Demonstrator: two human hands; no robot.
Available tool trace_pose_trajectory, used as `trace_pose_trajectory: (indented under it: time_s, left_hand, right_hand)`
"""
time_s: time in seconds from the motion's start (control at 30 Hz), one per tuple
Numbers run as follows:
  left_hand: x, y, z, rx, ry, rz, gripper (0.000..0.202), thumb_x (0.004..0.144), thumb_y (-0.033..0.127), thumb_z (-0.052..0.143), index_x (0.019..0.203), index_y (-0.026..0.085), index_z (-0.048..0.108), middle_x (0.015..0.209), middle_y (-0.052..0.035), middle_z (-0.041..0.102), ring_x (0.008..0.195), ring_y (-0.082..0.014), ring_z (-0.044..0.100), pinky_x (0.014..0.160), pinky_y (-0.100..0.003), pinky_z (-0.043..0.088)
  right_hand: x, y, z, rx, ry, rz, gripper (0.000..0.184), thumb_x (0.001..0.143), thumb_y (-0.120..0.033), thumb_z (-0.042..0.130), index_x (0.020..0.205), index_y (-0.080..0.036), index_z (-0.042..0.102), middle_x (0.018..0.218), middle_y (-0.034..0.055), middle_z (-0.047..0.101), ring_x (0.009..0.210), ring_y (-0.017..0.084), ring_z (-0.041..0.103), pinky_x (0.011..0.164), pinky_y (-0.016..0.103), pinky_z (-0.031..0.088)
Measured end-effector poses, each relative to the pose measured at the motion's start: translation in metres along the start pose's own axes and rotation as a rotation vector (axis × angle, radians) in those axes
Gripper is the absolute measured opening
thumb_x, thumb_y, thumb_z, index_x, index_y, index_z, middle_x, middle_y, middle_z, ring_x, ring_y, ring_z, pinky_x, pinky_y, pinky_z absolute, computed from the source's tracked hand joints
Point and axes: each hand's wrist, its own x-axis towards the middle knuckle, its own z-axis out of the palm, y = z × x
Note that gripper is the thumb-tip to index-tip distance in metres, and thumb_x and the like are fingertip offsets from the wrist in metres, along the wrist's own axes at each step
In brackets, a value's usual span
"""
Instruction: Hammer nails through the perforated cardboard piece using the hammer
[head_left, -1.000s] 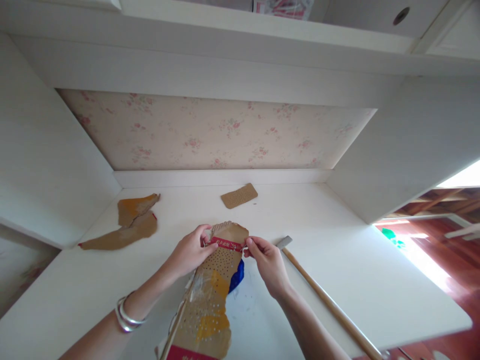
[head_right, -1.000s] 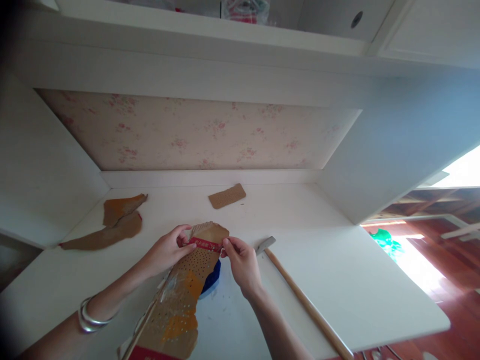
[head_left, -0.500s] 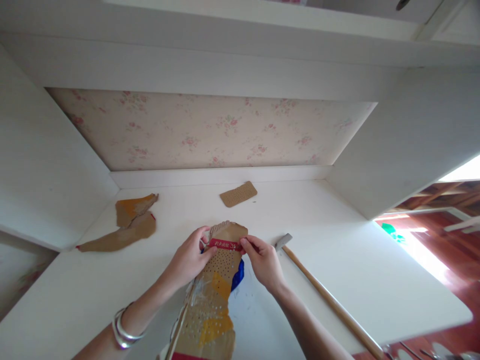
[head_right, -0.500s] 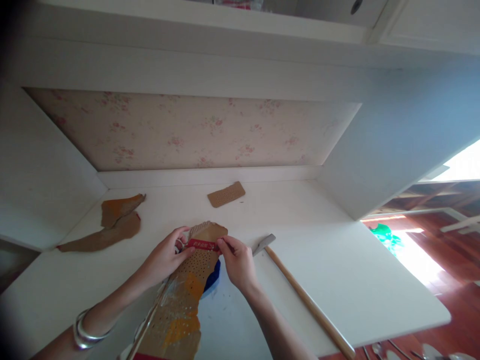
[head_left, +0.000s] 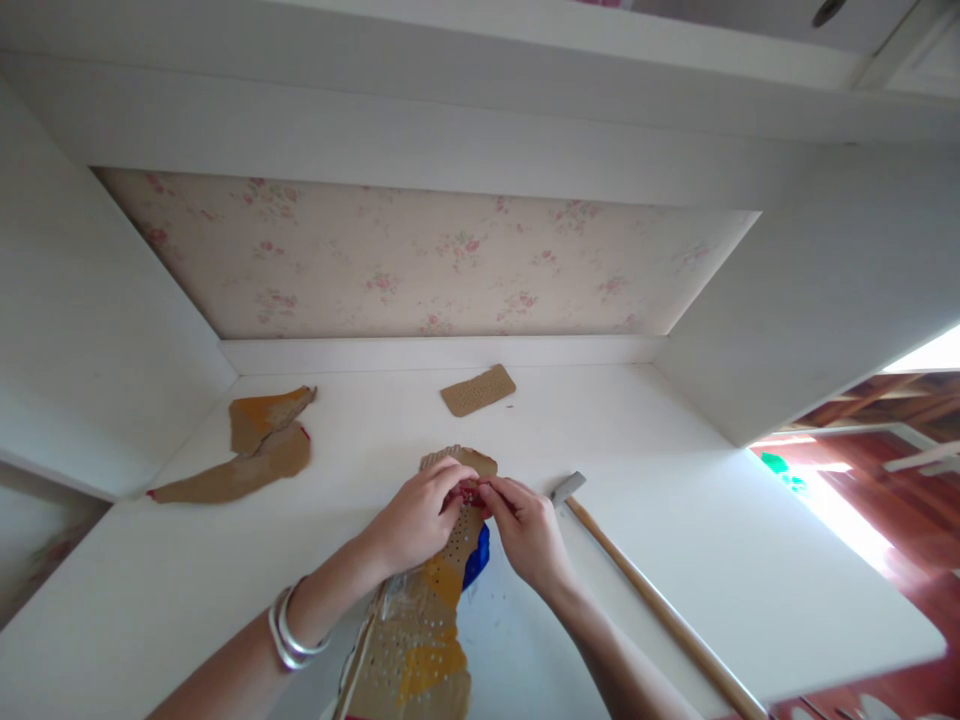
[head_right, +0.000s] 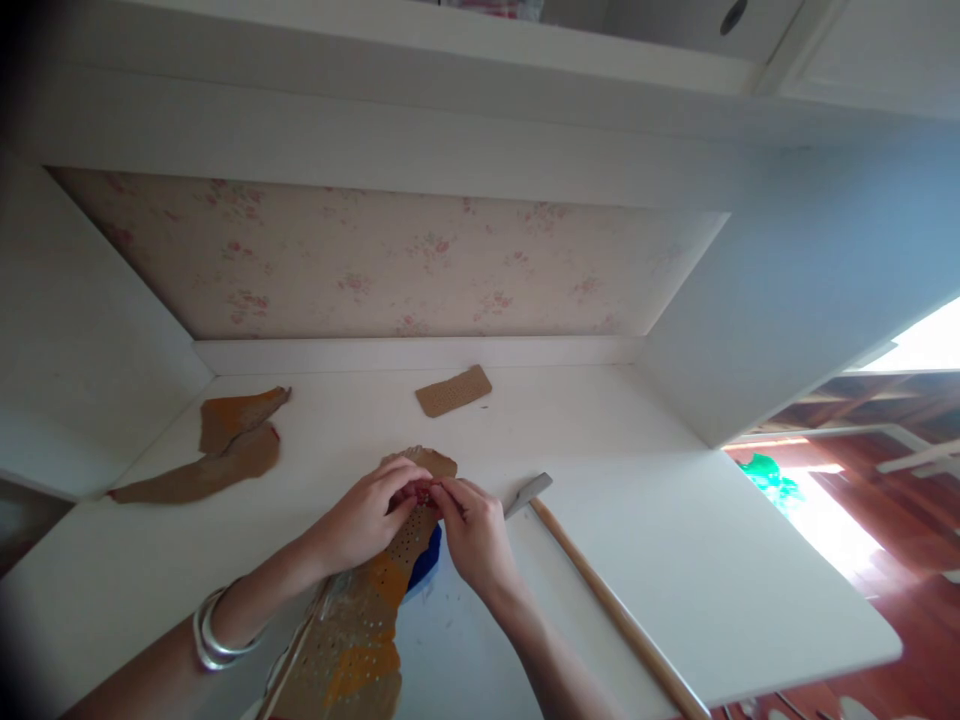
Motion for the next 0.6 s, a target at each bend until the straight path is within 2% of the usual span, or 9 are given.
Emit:
trace_pose_trajectory:
  time_s: [0.2, 0.4, 0.6]
  left_hand:
    - [0.002, -0.009, 0.009, -0.073, -0.002, -0.022, 0.031, 0.09, 0.008, 0.044, 0.113, 0.024, 0.06, 0.107, -0.0034, 0.065, 0.099, -0.0174, 0.061, 0.09, -0.031, 0.049]
    - [0.0, -0.011, 0.012, -0.066, 0.002, -0.068, 0.026, 0.092, 0.014, 0.046, 0.112, 0.024, 0.06, 0.105, -0.0046, 0.067, 0.097, -0.0195, 0.062, 0.089, -0.033, 0.05]
    - [-0.001, -0.006, 0.011, -0.127, 0.045, -0.074, 0.027, 0.096, 0.023, 0.045, 0.12, 0.024, 0.058, 0.116, -0.0062, 0.065, 0.106, -0.0202, 0.06, 0.096, -0.036, 0.048]
  right_hand:
    - [0.0, -0.001, -0.001, -0.035, -0.01, -0.015, 0.029, 0.098, -0.031, 0.047, 0.084, -0.022, 0.071, 0.071, 0.0014, 0.064, 0.065, 0.016, 0.06, 0.062, 0.024, 0.046]
    - [0.001, -0.002, -0.001, -0.049, -0.006, -0.053, 0.03, 0.098, -0.029, 0.046, 0.079, -0.022, 0.068, 0.072, 0.0017, 0.062, 0.065, 0.016, 0.058, 0.062, 0.025, 0.045]
    - [0.0, -0.005, 0.0, -0.059, -0.026, -0.058, 0.028, 0.099, -0.03, 0.045, 0.095, -0.025, 0.073, 0.08, 0.0033, 0.065, 0.071, 0.017, 0.06, 0.067, 0.026, 0.046]
